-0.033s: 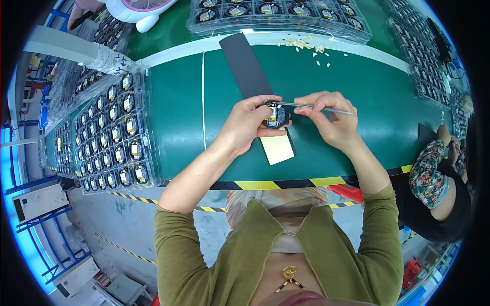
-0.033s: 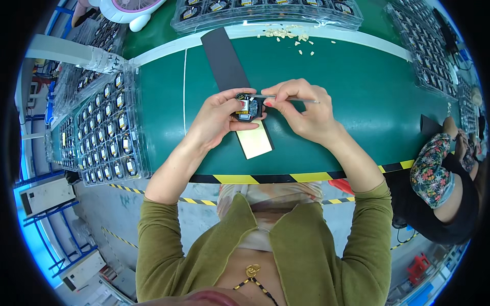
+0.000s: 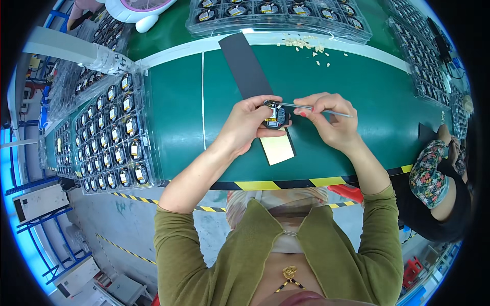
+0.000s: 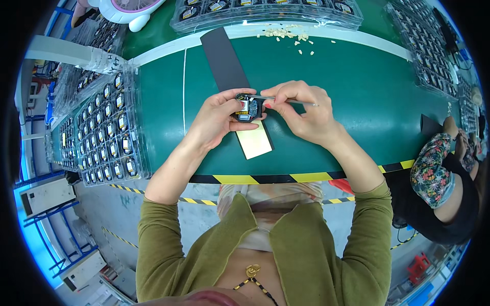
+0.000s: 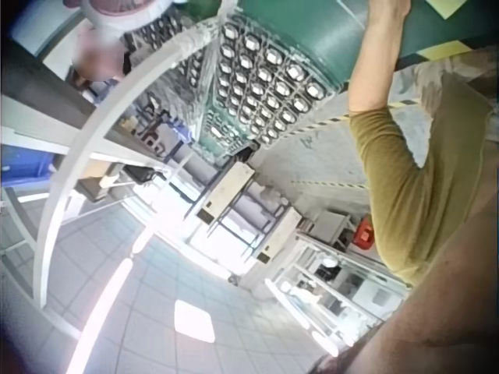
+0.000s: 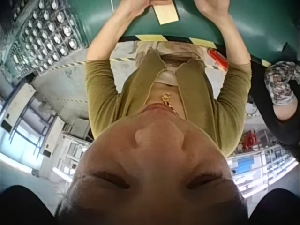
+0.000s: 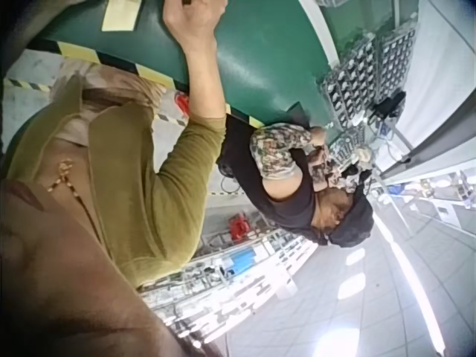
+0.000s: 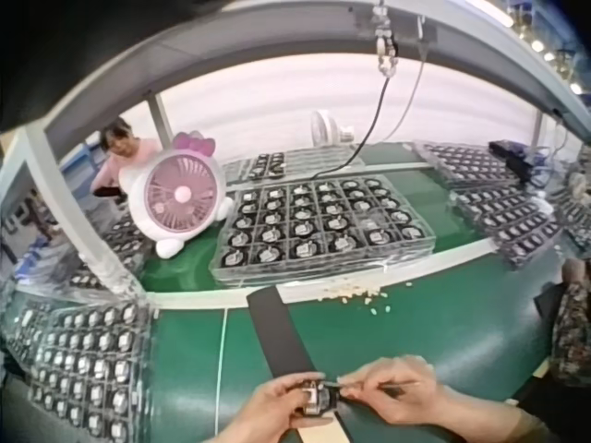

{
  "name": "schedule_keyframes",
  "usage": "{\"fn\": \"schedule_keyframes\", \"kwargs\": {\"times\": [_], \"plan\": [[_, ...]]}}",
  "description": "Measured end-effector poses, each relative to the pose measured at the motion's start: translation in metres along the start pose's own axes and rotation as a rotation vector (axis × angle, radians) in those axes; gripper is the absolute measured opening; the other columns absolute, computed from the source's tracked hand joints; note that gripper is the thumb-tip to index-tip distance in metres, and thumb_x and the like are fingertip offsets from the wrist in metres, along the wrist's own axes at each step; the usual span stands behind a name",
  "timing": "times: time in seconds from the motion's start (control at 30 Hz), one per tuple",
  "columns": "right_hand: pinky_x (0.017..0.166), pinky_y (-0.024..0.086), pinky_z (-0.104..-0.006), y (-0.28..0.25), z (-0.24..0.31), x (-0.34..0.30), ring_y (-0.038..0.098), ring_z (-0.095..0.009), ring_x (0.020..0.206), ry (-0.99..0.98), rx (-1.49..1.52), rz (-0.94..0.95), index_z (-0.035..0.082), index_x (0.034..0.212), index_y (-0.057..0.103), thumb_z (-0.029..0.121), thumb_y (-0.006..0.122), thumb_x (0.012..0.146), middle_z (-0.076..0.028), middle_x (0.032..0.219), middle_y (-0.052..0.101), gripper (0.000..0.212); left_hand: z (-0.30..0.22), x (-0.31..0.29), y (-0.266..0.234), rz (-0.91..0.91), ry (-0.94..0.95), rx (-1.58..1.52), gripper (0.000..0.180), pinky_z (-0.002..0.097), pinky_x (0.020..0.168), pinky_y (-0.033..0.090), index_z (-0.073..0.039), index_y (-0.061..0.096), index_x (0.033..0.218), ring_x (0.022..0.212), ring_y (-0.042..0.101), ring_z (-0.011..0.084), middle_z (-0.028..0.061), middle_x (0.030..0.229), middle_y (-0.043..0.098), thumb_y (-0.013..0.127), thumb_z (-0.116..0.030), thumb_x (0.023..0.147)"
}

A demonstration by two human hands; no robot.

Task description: Assembling internal components into smartwatch housings on a factory production line.

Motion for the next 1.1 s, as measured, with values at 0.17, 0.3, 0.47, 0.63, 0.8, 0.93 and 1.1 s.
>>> {"fn": "schedule_keyframes", "kwargs": {"times": [0.17,0.3,0.47,0.63,0.8,0.93,1.1], "plan": [[0.058,0.054,-0.0294,0.004,0.02,0.005,0.065,-0.025,0.072,-0.23,-0.241,0.101,0.002,0.082,0.047,-0.01,0.063,0.07,-0.021,0.085,0.063,0.023,-0.003,0.0,0.0,0.006,0.009,-0.021,0.028,0.0301,0.066,0.058,0.008,0.046,0.111,0.083,0.062,0.0218,0.0166,0.096,0.057,0.04,-0.003,0.086],[0.052,0.052,-0.0287,0.005,0.027,0.004,0.065,-0.026,0.067,-0.34,-0.287,0.075,0.004,0.081,0.048,-0.008,0.066,0.067,-0.02,0.083,0.063,0.026,-0.002,0.0,0.001,-0.005,0.032,-0.005,0.024,0.0315,0.066,0.058,0.008,0.051,0.107,0.081,0.061,0.0186,0.0143,0.095,0.057,0.04,-0.004,0.088],[0.046,0.049,-0.027,0.007,0.031,0.001,0.065,-0.024,0.065,-0.401,-0.379,0.044,0.005,0.08,0.047,-0.007,0.068,0.065,-0.018,0.082,0.064,0.028,-0.001,0.0,0.002,-0.012,0.052,-0.002,0.024,0.0316,0.066,0.058,0.007,0.052,0.106,0.081,0.06,0.017,0.0117,0.094,0.056,0.039,-0.004,0.089],[0.046,0.049,-0.0268,0.007,0.035,0.001,0.065,-0.024,0.065,-0.406,-0.391,0.018,0.005,0.079,0.047,-0.007,0.069,0.065,-0.018,0.081,0.064,0.028,-0.002,-0.002,0.003,-0.024,0.069,0.026,0.024,0.0304,0.066,0.058,0.007,0.052,0.107,0.079,0.059,0.0153,0.0099,0.093,0.056,0.04,-0.003,0.089],[0.046,0.049,-0.0268,0.005,0.034,0.001,0.065,-0.024,0.065,-0.39,-0.379,-0.003,0.005,0.079,0.047,-0.006,0.069,0.065,-0.017,0.081,0.064,0.029,-0.003,-0.001,0.003,-0.01,0.113,0.049,0.024,0.0295,0.066,0.058,0.006,0.052,0.108,0.078,0.058,0.0133,0.0086,0.092,0.056,0.041,-0.002,0.089],[0.046,0.049,-0.027,0.005,0.037,0.001,0.065,-0.024,0.066,-0.387,-0.369,-0.008,0.005,0.079,0.047,-0.006,0.069,0.065,-0.017,0.081,0.064,0.028,-0.004,-0.003,0.004,-0.01,0.116,0.061,0.024,0.0294,0.066,0.058,0.006,0.052,0.108,0.078,0.058,0.0128,0.0083,0.092,0.056,0.041,-0.002,0.089],[0.047,0.049,-0.027,0.005,0.035,0.001,0.065,-0.023,0.066,-0.364,-0.339,-0.017,0.005,0.079,0.047,-0.006,0.069,0.066,-0.016,0.08,0.065,0.027,-0.005,-0.003,0.003,-0.016,0.109,0.068,0.024,0.0297,0.063,0.058,0.007,0.053,0.106,0.079,0.06,0.0157,0.0105,0.09,0.058,0.04,-0.004,0.089]]}}
Point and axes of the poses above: each hand's wrist, its own x-axis towards the middle knuckle, its own y-axis out of the palm, z = x × y, the point moved 5 cm from there along x, towards the middle knuckle
